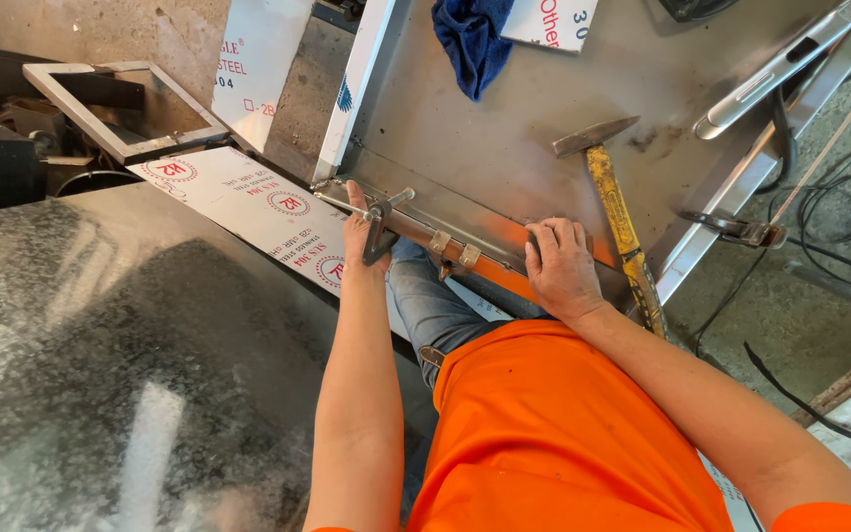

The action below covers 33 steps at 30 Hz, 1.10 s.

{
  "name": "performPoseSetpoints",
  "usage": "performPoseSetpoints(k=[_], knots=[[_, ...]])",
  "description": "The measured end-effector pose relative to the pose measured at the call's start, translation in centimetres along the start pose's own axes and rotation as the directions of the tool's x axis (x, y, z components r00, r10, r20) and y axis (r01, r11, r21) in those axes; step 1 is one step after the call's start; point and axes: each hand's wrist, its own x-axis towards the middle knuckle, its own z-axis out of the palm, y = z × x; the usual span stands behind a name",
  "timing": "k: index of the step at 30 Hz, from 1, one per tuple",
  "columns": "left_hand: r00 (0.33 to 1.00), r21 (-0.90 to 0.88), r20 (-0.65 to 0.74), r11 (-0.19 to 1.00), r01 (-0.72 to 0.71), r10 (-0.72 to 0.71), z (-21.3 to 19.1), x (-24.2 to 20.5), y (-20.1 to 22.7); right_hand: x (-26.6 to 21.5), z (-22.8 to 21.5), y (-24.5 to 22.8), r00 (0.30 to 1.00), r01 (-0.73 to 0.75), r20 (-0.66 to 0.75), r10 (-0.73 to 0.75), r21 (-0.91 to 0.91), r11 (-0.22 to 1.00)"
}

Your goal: The person clamps a stainless steel frame to the workbench using G-clamps and locking pliers, tightening the clamps by hand, then welds the frame joint with an arc welding electrode holder, producing sparks, and repositions the clamps along the frame edge.

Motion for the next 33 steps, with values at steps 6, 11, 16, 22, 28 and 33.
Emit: performPoseSetpoints(k=[6, 11, 16, 22, 28, 33], knots=[[1.0, -0.017, 0.009, 1.0, -0.01, 0.01, 0.1, 0.0, 0.0, 0.0, 0.1, 0.0, 1.0, -0.001, -0.004, 0.001, -0.008, 1.0], [1.0, -0.013, 0.005, 1.0, 0.004, -0.004, 0.6, -0.6, 0.4, 0.0, 0.2, 0.1, 1.0, -0.002, -0.006, 0.002, 0.003, 1.0], [1.0, -0.023, 0.004, 1.0, -0.005, 0.005, 0.3, -0.4, 0.2, 0.0, 0.1, 0.1, 1.0, -0.004, 0.0, 0.004, 0.012, 1.0], [1.0, -0.009, -0.008, 1.0, 0.007, -0.007, 0.7, -0.6, 0.5, 0.1, 0.0, 0.0, 1.0, -0.01, 0.006, 0.01, 0.025, 1.0], [1.0, 0.003, 0.002, 1.0, 0.005, -0.005, 0.3, -0.1, 0.2, 0.1, 0.0, 0.0, 1.0, -0.011, 0.006, 0.011, 0.023, 1.0], [1.0, -0.022, 0.017, 1.0, 0.003, -0.002, 0.1, 0.0, 0.0, 0.1, 0.0, -0.1, 1.0, -0.003, -0.001, 0.003, 0.025, 1.0]])
